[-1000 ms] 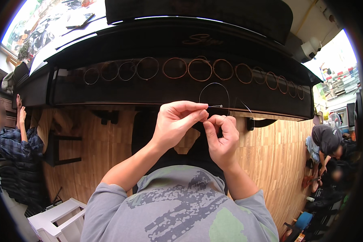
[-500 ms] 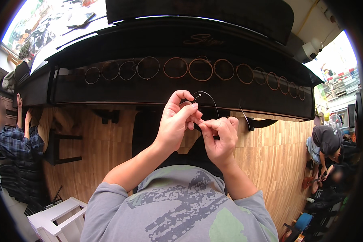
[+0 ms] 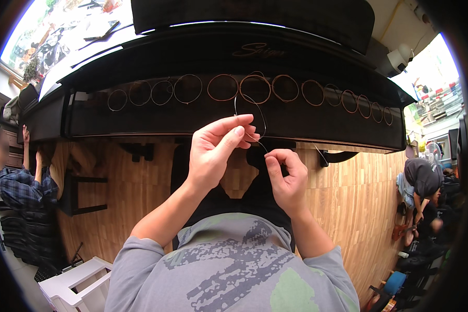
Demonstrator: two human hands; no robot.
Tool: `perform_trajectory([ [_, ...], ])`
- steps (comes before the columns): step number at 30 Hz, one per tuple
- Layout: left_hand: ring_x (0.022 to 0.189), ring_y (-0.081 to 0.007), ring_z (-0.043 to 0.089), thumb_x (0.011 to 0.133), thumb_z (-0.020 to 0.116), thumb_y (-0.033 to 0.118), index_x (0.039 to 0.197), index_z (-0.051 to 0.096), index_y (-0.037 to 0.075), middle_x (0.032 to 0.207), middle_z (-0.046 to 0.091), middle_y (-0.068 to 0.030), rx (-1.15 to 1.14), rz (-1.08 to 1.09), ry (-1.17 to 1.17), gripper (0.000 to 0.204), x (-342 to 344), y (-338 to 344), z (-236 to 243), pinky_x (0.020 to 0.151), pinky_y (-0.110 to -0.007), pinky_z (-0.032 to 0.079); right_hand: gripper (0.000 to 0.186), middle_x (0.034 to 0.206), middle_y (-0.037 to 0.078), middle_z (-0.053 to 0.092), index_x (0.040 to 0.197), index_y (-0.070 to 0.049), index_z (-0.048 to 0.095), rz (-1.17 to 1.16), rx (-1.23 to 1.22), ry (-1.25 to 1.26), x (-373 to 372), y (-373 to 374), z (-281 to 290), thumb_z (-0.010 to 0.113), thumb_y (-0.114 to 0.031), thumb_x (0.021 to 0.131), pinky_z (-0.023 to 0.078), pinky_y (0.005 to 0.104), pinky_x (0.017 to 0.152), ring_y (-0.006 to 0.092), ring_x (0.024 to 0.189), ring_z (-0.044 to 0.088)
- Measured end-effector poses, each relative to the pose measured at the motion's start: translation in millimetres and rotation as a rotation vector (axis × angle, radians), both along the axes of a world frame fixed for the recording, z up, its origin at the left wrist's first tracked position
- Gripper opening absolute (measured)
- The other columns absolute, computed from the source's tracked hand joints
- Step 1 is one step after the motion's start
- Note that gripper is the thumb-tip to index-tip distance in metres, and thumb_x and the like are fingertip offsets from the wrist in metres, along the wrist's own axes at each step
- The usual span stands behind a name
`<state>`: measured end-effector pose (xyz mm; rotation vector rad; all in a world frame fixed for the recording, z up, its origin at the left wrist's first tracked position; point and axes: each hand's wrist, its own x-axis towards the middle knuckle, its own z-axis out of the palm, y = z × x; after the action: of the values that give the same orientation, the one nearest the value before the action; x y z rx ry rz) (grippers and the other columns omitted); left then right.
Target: The person bends and twists thin metal wire by hand into circular loops. They repeatedly form loops, adjust their shape, and place the finished pieces on the surface of a black piano. The task involves continuous hand manipulation of the wire without using tools.
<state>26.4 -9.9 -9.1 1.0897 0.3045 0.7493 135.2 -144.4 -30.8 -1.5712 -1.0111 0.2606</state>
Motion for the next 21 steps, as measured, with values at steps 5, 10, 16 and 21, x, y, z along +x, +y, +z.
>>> perform_trajectory([
  [5,0.089,-0.0172,0.066,0.091,0.054,-0.002,0.114,0.062,-0.002,0.096,0.067,-0.0105,0.203,0.087,0.039,0.024,-2.2,7.4,7.1,0.076,-0.026,0.054,0.007,0.071,0.005,0.060,0.084,-0.004,0.063,-0.002,0.022,-0.419,7.8,-4.1,-1.0,0.068,-0.007,0.080,0.042,0.0326,0.065,0.0206,0.064,0.056],
  [10,0.087,-0.0163,0.065,0.086,0.058,-0.008,0.110,0.065,-0.003,0.096,0.065,-0.0106,0.315,0.115,-0.027,0.025,0.3,6.6,8.0,0.075,-0.024,0.054,0.010,0.073,0.004,0.060,0.084,-0.005,0.064,-0.016,0.032,-0.652,10.3,-7.8,-1.3,0.071,-0.007,0.077,0.042,0.0330,0.065,0.0206,0.065,0.056],
  [16,0.072,-0.0156,0.065,0.079,0.070,0.002,0.097,0.069,0.000,0.079,0.066,-0.0093,0.970,0.358,0.357,0.018,2.3,9.0,20.4,0.066,-0.025,0.053,0.008,0.073,0.005,0.059,0.083,-0.005,0.062,-0.013,0.049,-0.521,7.6,-12.8,-2.7,0.069,-0.005,0.078,0.042,0.0339,0.066,0.0223,0.066,0.056],
  [21,0.069,-0.0241,0.064,0.080,0.066,0.006,0.094,0.067,0.000,0.079,0.066,-0.0108,1.276,0.106,0.506,0.015,-8.6,21.0,23.1,0.063,-0.031,0.051,0.008,0.072,0.002,0.055,0.083,-0.002,0.059,-0.053,0.104,0.028,15.1,-20.3,5.2,0.059,-0.006,0.090,0.039,0.0220,0.056,0.0088,0.062,0.048],
])
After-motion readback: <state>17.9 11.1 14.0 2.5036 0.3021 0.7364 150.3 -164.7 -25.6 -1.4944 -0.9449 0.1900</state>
